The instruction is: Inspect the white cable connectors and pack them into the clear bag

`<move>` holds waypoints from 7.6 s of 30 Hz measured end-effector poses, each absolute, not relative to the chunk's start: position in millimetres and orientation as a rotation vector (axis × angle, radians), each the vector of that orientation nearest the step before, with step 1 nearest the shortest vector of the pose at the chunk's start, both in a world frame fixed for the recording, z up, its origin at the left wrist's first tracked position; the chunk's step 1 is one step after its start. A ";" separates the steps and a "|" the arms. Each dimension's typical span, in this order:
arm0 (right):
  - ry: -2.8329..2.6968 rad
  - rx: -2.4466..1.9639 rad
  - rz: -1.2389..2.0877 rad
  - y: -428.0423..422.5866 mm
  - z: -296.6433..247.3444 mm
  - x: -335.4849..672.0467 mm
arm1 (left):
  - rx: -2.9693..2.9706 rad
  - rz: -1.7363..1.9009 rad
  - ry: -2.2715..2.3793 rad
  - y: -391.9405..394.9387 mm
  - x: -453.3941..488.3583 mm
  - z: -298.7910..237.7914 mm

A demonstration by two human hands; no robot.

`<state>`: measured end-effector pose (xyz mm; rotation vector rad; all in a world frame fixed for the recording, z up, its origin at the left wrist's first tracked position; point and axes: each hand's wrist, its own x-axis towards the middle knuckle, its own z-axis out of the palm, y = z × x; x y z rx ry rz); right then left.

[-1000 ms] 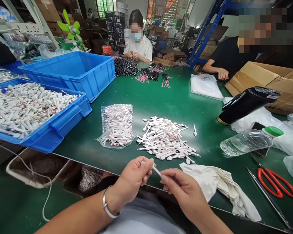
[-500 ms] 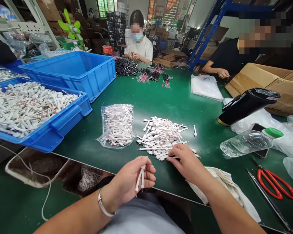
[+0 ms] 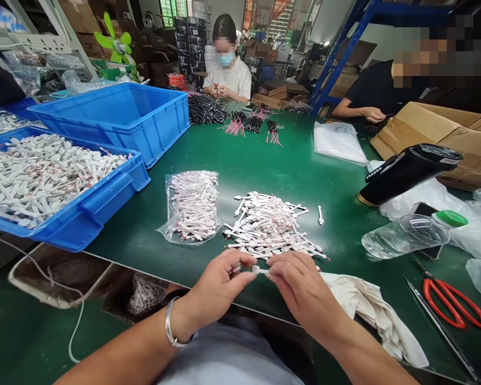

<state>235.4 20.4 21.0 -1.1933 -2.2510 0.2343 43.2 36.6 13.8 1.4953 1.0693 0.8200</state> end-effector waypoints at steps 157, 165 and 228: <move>-1.773 -1.459 1.118 31.2 16.9 181.5 | 0.560 1.014 0.995 61.6 63.1 18.7; -1.858 -1.243 1.143 31.2 23.7 165.9 | 0.940 1.261 1.085 51.4 60.1 32.0; -1.946 -1.253 0.499 28.0 1.3 233.1 | 2.385 0.185 1.166 71.7 31.8 63.1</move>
